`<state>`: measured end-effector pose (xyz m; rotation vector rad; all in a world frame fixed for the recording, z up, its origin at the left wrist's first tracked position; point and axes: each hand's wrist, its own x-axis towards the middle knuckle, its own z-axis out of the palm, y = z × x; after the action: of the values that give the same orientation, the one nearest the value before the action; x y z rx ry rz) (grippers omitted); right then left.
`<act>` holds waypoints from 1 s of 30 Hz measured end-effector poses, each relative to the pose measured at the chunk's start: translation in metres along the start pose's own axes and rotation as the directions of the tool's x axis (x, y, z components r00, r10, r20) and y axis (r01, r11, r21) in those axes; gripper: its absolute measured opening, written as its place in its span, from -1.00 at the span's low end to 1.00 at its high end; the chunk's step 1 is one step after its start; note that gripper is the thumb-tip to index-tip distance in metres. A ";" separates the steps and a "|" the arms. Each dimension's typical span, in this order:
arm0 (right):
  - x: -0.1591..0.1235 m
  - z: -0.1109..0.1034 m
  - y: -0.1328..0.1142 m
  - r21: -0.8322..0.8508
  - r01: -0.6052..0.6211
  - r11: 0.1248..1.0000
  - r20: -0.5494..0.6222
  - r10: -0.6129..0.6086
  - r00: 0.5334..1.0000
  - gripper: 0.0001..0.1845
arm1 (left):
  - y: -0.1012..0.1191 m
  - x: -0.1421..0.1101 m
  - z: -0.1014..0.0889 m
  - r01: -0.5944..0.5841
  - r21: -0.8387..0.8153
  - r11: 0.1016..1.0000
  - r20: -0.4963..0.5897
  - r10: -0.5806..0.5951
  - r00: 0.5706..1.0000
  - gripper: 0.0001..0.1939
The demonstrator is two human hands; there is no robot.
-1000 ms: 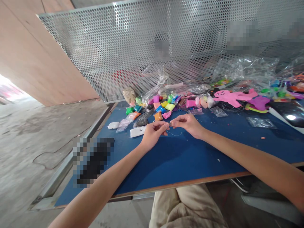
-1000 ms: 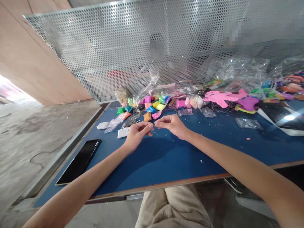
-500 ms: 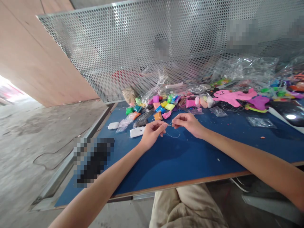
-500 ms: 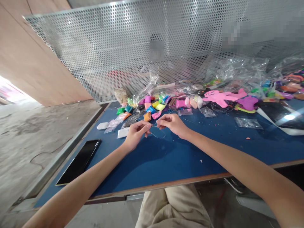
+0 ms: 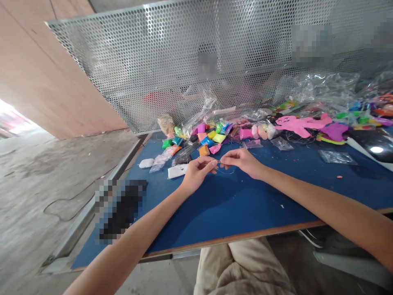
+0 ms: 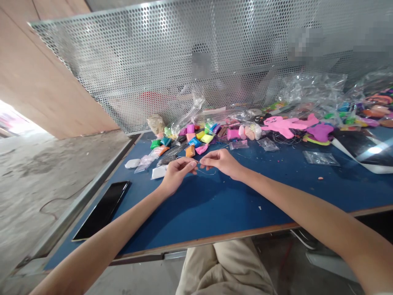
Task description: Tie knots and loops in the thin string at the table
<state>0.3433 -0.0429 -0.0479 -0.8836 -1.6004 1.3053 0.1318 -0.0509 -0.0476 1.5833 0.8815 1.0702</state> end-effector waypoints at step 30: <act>0.001 -0.001 0.004 0.025 -0.042 0.999 0.016 0.042 0.999 -0.74 | 0.020 0.003 -0.030 -0.547 0.747 0.379 0.335 0.496 0.801 -0.68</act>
<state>0.3441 -0.0406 -0.0510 -0.8979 -1.5815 1.3622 0.1058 -0.0434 -0.0243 2.8508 0.9096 1.0710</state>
